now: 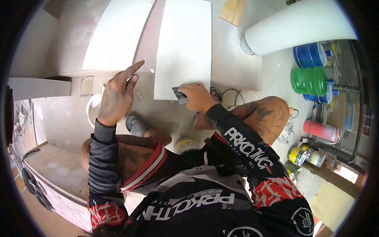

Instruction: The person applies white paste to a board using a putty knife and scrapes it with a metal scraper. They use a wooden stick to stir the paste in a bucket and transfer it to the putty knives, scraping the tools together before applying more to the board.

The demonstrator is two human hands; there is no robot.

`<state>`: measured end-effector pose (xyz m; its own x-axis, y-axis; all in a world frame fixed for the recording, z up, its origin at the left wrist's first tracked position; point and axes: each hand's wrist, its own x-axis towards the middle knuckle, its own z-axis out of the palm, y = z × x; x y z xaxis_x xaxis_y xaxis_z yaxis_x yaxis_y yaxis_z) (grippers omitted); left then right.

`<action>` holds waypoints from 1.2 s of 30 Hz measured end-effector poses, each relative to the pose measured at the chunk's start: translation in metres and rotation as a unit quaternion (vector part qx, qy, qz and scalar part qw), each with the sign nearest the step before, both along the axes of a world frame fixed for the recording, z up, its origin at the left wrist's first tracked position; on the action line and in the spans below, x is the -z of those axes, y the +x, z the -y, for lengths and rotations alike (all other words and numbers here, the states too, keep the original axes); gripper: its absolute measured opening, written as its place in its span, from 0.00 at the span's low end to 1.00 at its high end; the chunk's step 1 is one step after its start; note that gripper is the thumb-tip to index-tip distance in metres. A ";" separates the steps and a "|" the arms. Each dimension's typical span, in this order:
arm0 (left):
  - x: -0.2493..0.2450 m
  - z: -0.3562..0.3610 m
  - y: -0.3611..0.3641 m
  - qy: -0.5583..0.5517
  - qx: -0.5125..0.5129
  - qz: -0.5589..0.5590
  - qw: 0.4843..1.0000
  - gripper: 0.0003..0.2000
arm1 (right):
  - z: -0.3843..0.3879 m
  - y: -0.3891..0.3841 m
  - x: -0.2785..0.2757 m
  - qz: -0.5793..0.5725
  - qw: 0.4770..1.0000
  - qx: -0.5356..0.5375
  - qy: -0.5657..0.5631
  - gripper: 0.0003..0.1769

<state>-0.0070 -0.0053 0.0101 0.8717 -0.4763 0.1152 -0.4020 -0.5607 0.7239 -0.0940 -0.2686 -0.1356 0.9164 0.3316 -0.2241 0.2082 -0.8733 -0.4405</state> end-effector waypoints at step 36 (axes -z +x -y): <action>0.002 -0.019 0.032 -0.631 -0.301 -0.440 0.563 0.16 | 0.184 0.374 0.025 0.151 0.965 0.200 -0.079 0.27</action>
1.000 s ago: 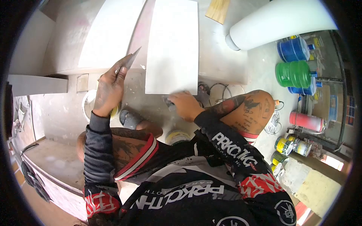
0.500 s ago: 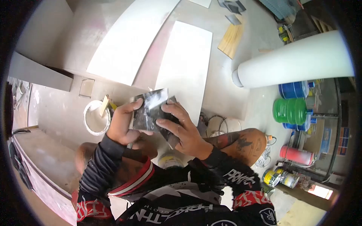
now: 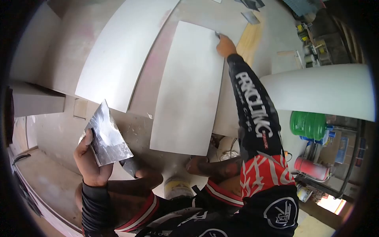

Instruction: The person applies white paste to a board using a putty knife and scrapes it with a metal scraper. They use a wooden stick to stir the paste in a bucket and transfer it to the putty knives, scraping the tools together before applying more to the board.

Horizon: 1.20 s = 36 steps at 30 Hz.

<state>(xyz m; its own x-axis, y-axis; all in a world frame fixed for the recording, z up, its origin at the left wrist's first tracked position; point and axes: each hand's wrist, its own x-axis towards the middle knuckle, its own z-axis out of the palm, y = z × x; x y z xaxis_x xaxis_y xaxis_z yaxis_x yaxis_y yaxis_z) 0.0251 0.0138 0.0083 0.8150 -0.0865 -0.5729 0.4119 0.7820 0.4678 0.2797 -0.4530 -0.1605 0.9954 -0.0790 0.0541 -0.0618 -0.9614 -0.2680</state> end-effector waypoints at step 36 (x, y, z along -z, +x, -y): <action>0.006 0.003 -0.037 -0.031 0.079 0.141 0.986 0.11 | -0.170 -0.363 -0.006 -0.071 0.976 -0.172 0.110 0.23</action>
<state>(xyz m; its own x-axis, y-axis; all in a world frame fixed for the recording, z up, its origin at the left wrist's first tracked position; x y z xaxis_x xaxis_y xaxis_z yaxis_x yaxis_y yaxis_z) -0.0120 0.0110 0.0020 0.9144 -0.2533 -0.3158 0.3920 0.7488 0.5345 -0.0837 -0.2826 -0.1548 0.9613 0.2669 -0.0678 0.2025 -0.8520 -0.4828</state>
